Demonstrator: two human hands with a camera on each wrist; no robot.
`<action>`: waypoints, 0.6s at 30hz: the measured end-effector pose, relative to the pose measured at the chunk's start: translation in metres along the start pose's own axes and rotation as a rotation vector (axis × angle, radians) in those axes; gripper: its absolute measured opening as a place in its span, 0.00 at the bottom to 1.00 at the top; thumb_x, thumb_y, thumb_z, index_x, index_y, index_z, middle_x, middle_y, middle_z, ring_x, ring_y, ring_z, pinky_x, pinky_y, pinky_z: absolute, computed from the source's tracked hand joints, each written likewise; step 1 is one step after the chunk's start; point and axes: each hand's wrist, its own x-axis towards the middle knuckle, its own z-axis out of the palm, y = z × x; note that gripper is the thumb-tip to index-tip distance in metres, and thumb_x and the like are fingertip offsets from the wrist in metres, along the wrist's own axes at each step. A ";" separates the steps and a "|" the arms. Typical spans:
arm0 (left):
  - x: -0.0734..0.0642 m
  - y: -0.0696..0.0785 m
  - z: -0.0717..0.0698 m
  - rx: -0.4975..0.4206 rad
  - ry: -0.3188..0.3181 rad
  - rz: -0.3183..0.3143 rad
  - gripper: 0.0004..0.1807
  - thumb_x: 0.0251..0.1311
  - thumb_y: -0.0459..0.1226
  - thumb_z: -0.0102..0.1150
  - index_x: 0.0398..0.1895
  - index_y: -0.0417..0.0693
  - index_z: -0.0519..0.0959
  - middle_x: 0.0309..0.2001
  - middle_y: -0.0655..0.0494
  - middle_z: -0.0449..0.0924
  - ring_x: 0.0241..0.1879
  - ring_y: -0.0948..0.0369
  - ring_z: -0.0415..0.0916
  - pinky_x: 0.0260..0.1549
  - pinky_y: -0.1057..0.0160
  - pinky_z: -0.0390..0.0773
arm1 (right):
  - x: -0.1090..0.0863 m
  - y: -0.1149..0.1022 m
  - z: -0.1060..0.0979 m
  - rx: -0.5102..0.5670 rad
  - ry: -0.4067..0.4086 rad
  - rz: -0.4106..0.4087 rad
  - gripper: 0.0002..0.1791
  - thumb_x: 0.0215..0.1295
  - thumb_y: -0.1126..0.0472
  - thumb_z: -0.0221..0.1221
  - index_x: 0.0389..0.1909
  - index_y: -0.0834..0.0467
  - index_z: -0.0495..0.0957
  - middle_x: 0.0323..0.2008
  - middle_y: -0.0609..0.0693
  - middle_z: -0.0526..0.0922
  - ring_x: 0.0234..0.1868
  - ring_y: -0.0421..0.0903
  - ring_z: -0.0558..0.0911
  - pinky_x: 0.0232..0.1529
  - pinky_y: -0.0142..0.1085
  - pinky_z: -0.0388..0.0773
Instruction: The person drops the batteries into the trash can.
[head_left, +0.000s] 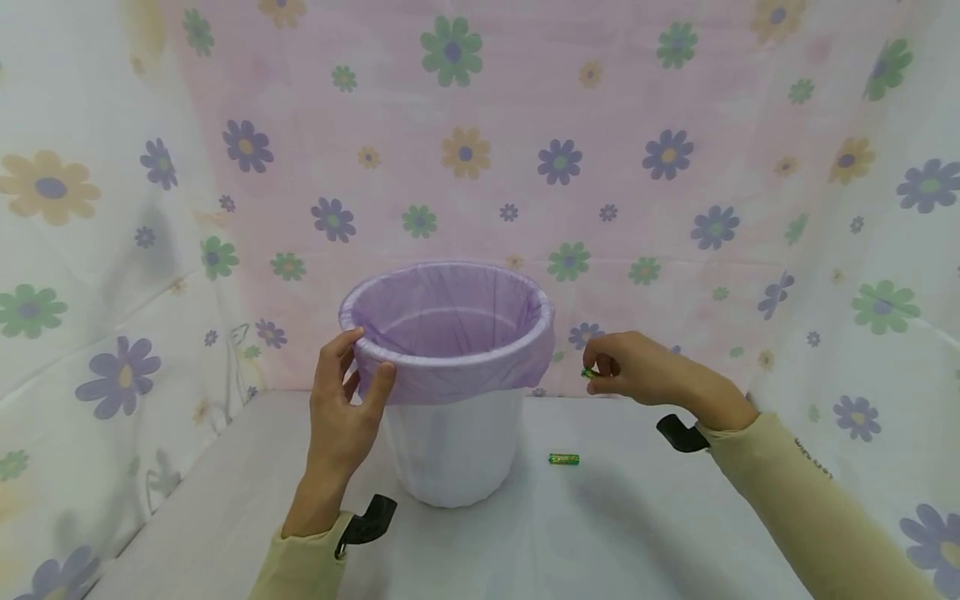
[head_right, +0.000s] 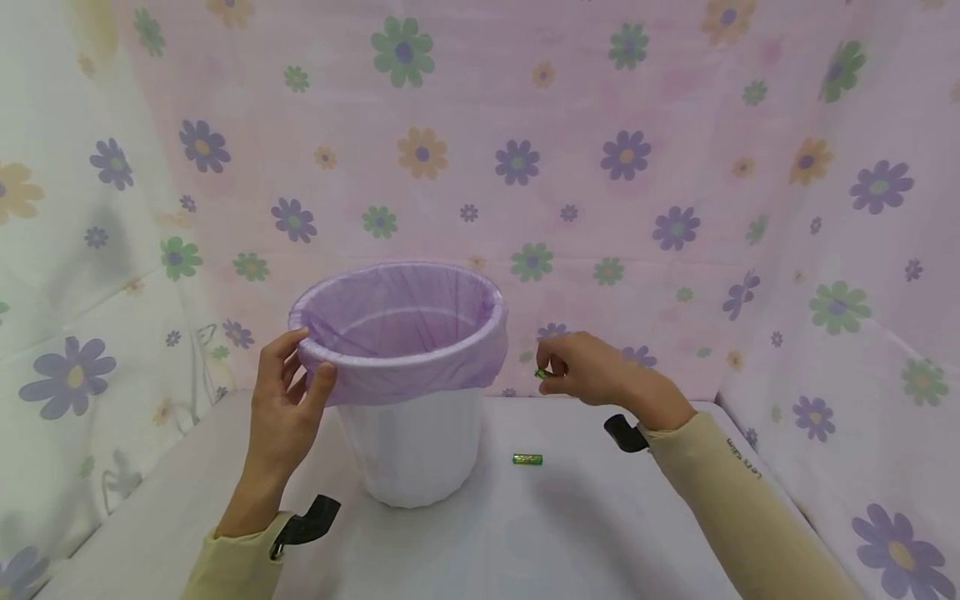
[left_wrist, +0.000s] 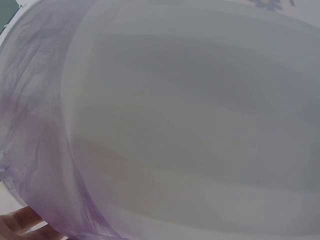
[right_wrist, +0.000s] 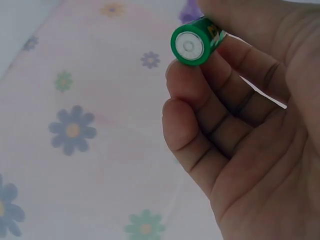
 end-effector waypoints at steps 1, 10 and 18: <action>0.000 0.000 0.000 0.001 0.000 0.000 0.28 0.61 0.37 0.60 0.64 0.54 0.65 0.65 0.54 0.63 0.66 0.49 0.61 0.59 0.40 0.66 | 0.002 -0.003 -0.004 -0.010 0.005 -0.004 0.08 0.59 0.62 0.65 0.37 0.56 0.76 0.24 0.43 0.73 0.26 0.41 0.71 0.28 0.35 0.72; 0.001 0.000 0.001 0.019 0.002 -0.004 0.29 0.61 0.38 0.61 0.65 0.51 0.65 0.65 0.53 0.63 0.66 0.48 0.61 0.58 0.40 0.66 | 0.016 -0.025 -0.040 -0.044 0.073 -0.004 0.09 0.59 0.61 0.65 0.39 0.55 0.77 0.26 0.45 0.75 0.28 0.43 0.73 0.31 0.37 0.74; 0.000 0.000 0.001 0.016 -0.002 -0.014 0.28 0.61 0.38 0.61 0.65 0.50 0.65 0.65 0.55 0.63 0.67 0.49 0.60 0.59 0.40 0.65 | 0.033 -0.044 -0.061 -0.070 0.096 -0.087 0.09 0.61 0.62 0.64 0.39 0.57 0.76 0.26 0.47 0.75 0.27 0.44 0.72 0.31 0.38 0.73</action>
